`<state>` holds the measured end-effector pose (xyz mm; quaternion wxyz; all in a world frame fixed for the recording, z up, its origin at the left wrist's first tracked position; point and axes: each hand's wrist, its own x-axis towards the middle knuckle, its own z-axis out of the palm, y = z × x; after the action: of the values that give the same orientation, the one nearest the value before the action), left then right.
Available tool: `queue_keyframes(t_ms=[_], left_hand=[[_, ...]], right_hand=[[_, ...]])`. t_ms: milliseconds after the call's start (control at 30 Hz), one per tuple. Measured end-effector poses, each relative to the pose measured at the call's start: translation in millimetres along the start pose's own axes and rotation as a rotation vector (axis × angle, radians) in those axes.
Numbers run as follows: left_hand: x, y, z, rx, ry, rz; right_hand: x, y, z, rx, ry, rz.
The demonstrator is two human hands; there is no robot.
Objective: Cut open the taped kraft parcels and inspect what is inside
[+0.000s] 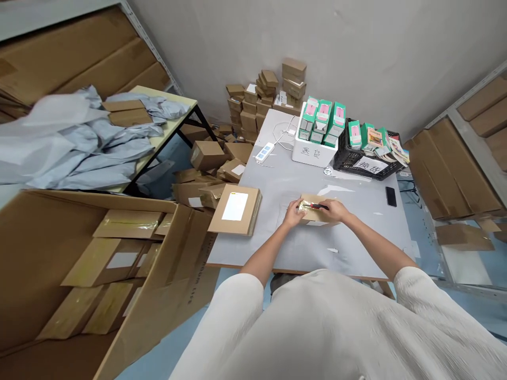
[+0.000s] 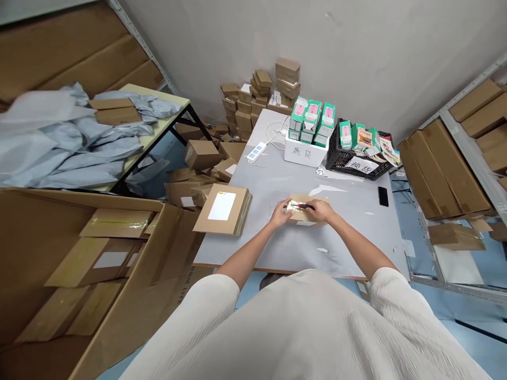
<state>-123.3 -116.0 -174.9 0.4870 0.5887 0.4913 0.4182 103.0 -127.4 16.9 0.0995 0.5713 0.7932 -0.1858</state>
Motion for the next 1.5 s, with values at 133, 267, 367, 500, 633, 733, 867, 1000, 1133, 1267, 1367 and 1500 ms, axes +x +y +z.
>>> queue_keyframes(t_ms=[133,267,367,500,633,733,867,1000,1133,1267,1367,1500], left_hand=[[0.5,1.1,1.5,0.016,-0.014,-0.011],[1.3,1.4,3.5,0.027,-0.009,-0.017],[1.3,1.4,5.3,0.022,-0.004,-0.014],[1.2,1.0,7.7,0.031,0.019,-0.018],[1.7,0.6,8.3,0.027,0.016,-0.011],[1.9,1.1,7.4,0.029,0.016,-0.004],[1.4,2.7,5.8,0.020,0.009,-0.011],[1.1,4.3,4.2,0.027,-0.001,-0.021],[1.0,5.7,2.6,0.053,0.000,-0.018],[0.4,6.2,0.7,0.082,-0.003,-0.018],[-0.5,5.9,-0.3,0.111,-0.010,-0.034],[-2.0,5.3,-1.4,0.124,-0.012,-0.049]], right_hand=[[-1.4,-6.6,-7.0,-0.029,-0.025,0.004],[-0.2,-11.3,-11.9,-0.052,-0.041,0.005],[0.8,-13.6,-14.2,-0.077,-0.049,0.013],[0.2,-15.9,-16.1,-0.092,-0.049,0.021],[-0.4,-19.3,-16.5,-0.086,-0.052,0.012],[1.1,-22.7,-16.6,-0.092,-0.057,-0.001],[3.7,-26.2,-18.6,-0.121,-0.066,0.004],[4.1,-27.2,-21.2,-0.147,-0.081,0.017],[3.8,-25.7,-21.9,-0.141,-0.094,0.026],[4.5,-22.3,-22.8,-0.148,-0.107,0.034],[4.9,-18.8,-23.3,-0.145,-0.116,0.034],[4.4,-13.0,-21.4,-0.150,-0.120,0.045]])
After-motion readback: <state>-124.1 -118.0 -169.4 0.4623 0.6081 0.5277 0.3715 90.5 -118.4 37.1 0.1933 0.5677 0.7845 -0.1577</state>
